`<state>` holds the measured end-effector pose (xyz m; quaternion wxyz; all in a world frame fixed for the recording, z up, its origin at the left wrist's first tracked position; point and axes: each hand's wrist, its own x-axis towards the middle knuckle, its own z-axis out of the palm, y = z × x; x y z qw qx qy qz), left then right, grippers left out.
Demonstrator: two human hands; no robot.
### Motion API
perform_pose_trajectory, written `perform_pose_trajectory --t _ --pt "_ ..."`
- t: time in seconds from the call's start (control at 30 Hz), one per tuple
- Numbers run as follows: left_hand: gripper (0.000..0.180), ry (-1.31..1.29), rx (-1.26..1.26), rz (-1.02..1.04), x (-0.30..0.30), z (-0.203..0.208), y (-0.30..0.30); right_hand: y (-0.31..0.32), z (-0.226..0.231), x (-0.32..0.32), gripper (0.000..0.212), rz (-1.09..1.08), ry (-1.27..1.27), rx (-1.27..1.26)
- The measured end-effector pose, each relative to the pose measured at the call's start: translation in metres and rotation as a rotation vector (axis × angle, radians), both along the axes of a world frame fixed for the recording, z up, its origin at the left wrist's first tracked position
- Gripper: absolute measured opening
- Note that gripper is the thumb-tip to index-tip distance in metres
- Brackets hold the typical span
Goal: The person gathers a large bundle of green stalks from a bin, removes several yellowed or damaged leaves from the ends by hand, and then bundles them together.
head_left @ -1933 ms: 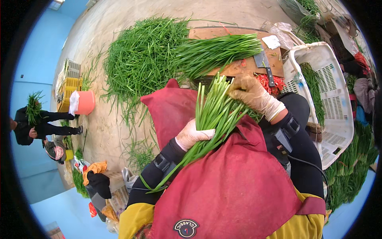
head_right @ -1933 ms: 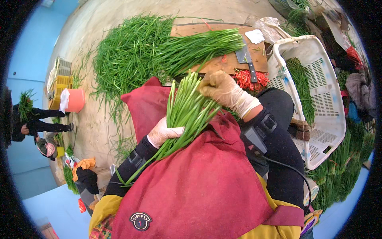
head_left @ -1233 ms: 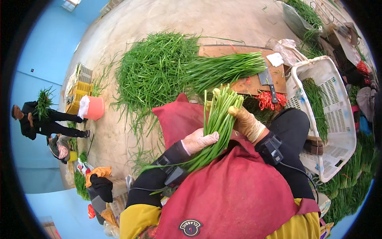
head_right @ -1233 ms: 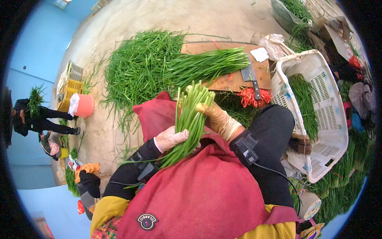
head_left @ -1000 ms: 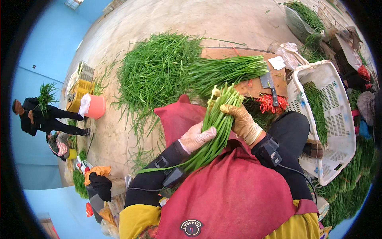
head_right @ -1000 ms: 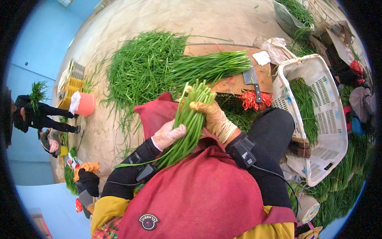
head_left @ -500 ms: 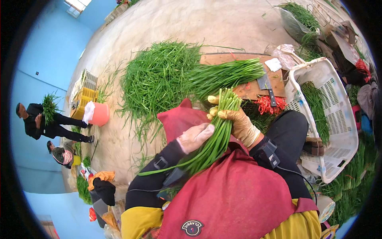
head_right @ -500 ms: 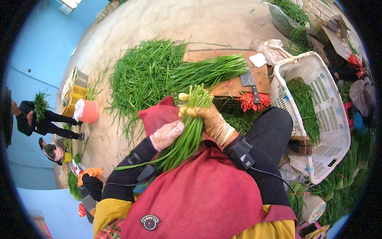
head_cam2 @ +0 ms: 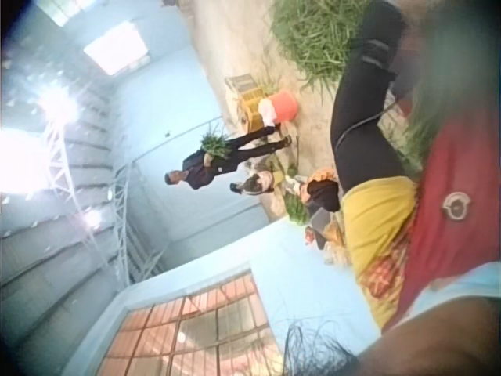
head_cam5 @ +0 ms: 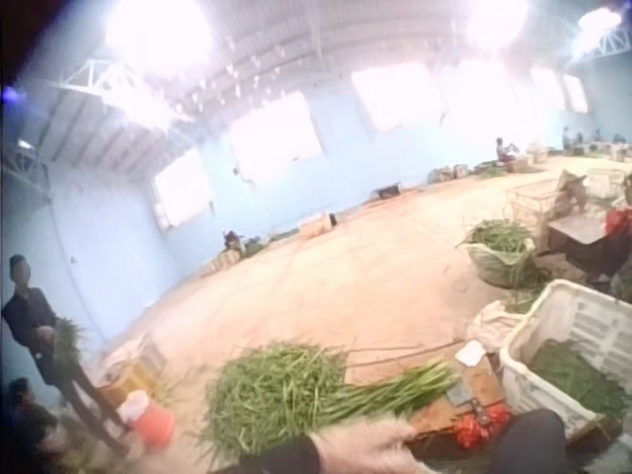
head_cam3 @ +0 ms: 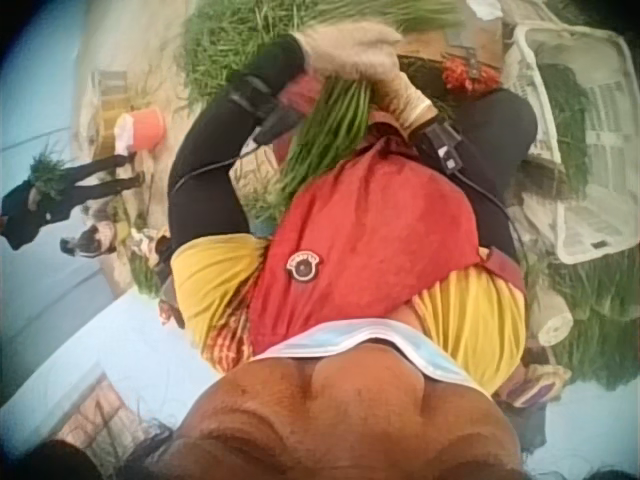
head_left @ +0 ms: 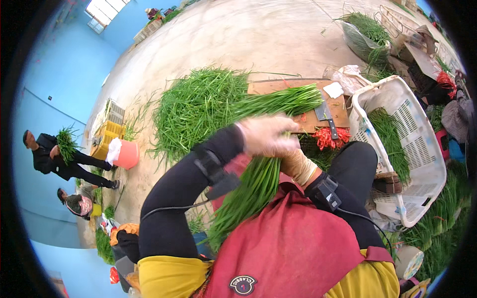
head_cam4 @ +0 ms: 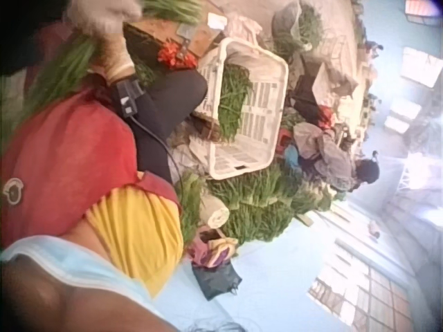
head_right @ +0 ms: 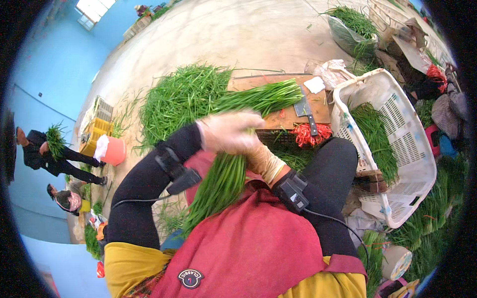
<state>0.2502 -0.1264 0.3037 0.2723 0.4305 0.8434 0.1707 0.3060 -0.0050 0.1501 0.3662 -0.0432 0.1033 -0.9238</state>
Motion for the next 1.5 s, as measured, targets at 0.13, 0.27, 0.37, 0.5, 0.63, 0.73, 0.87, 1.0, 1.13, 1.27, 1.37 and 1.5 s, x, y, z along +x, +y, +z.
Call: perform_pose_trajectory --t 0.13,0.27,0.37,0.5,0.63,0.73,0.87,1.0,1.13,1.27,1.37,1.5 --pt "0.077 0.062 0.059 -0.02 0.011 -0.027 -0.004 0.006 -0.021 0.008 0.044 -0.017 0.36 0.246" --pt "0.073 0.3 0.085 -0.097 0.003 -0.024 -0.003 0.011 -0.018 0.006 0.037 -0.328 1.021 0.847" --pt "0.07 0.332 0.135 -0.166 0.0 -0.019 0.001 0.013 -0.011 0.008 0.042 -0.588 1.504 1.16" --pt "0.068 0.188 0.209 -0.146 0.009 -0.019 0.002 0.006 -0.009 0.017 0.045 -0.202 0.708 0.547" --pt "0.064 0.132 0.023 -0.138 0.015 -0.007 0.001 0.005 -0.015 0.02 0.046 -0.313 0.994 0.968" --pt "0.065 0.026 -0.024 -0.154 0.01 0.009 0.005 0.009 -0.02 0.013 0.048 -0.092 0.573 0.511" --pt "0.079 0.328 -0.103 -0.129 0.028 0.009 0.012 0.004 -0.023 0.011 0.054 -0.326 1.269 1.107" --pt "0.089 0.327 -0.268 -0.068 0.029 0.007 0.019 -0.009 -0.008 0.023 0.058 0.111 1.872 1.909" --pt "0.085 0.641 0.186 0.002 0.023 0.018 0.015 0.01 0.036 0.01 0.052 -0.352 0.939 1.049" --pt "0.093 0.432 0.439 0.022 0.042 0.008 -0.01 0.071 0.073 -0.033 0.02 -0.724 0.342 0.154" --pt "0.086 0.226 0.236 0.201 0.064 -0.026 -0.041 0.137 0.076 -0.044 0.021 -0.931 0.498 0.247" --pt "0.075 0.149 0.074 0.357 0.076 -0.069 -0.095 0.21 0.084 -0.045 0.026 -1.146 0.314 0.236"
